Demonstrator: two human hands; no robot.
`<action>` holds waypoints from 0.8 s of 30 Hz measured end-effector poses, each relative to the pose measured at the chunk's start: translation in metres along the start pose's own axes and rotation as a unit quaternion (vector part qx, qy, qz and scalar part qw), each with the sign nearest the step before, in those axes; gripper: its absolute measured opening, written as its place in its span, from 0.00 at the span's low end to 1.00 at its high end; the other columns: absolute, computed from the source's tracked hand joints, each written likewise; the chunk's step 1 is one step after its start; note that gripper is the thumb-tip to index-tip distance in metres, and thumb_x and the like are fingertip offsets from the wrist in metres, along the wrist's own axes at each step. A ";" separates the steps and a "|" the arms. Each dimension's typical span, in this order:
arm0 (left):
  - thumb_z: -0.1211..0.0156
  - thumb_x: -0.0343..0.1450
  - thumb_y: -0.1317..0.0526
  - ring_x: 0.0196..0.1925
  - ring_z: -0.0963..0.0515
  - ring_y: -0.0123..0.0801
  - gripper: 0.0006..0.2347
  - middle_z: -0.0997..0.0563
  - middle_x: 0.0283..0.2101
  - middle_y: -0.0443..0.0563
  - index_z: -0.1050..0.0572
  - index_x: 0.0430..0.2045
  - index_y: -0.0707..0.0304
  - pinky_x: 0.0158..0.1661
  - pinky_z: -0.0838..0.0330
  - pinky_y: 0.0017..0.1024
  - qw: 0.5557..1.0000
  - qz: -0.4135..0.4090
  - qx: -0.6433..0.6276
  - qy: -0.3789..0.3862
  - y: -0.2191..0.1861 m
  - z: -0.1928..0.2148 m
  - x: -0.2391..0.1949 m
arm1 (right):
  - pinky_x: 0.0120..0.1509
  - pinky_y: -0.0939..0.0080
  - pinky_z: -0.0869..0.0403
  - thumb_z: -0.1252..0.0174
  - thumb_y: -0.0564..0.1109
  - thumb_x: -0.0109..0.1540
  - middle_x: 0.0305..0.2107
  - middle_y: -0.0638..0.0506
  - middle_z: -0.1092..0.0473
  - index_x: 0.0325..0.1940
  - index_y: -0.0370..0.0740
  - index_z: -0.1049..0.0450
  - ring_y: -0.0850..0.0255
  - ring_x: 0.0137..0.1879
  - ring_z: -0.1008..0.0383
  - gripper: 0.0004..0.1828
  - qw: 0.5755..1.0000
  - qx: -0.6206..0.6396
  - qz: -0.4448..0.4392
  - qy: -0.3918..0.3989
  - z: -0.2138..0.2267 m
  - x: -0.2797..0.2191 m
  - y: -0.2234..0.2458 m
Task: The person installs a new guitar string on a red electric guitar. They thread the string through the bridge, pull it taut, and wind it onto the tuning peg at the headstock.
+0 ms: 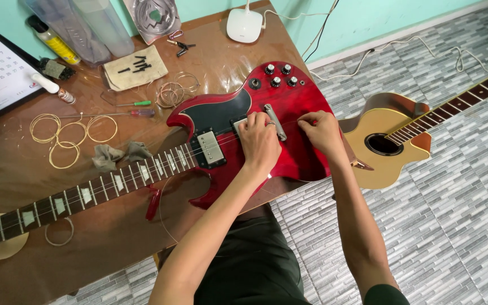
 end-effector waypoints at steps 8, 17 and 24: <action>0.33 0.63 0.67 0.48 0.26 0.44 0.02 0.25 0.37 0.48 0.19 0.25 0.62 0.47 0.37 0.45 0.999 -0.007 -0.033 0.029 0.035 0.023 -0.003 | 0.55 0.42 0.23 0.37 0.39 0.59 0.39 0.33 0.22 0.49 0.34 0.18 0.40 0.51 0.22 0.14 0.990 0.042 0.071 0.116 0.013 0.008 0.037; 0.32 0.65 0.69 0.40 0.21 0.45 0.05 0.24 0.33 0.48 0.23 0.19 0.63 0.45 0.32 0.39 0.997 -0.034 -0.070 -0.013 0.090 0.232 -0.009 | 0.50 0.50 0.25 0.32 0.44 0.58 0.30 0.44 0.22 0.44 0.44 0.15 0.54 0.43 0.22 0.10 0.975 -0.013 0.061 0.212 0.004 0.027 0.047; 0.40 0.67 0.53 0.54 0.23 0.39 0.15 0.20 0.50 0.47 0.21 0.44 0.56 0.58 0.41 0.37 0.999 -0.024 0.003 0.042 0.133 0.398 -0.069 | 0.40 0.65 0.32 0.35 0.43 0.62 0.27 0.54 0.24 0.38 0.40 0.16 0.67 0.34 0.31 0.05 0.963 -0.025 0.072 0.258 0.008 0.023 0.058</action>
Point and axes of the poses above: each hand's wrist, its own x-axis towards the middle knuckle, its own z-axis out of the back of the hand, y = z × x, the point moved 3 cm from there along x, towards the middle knuckle
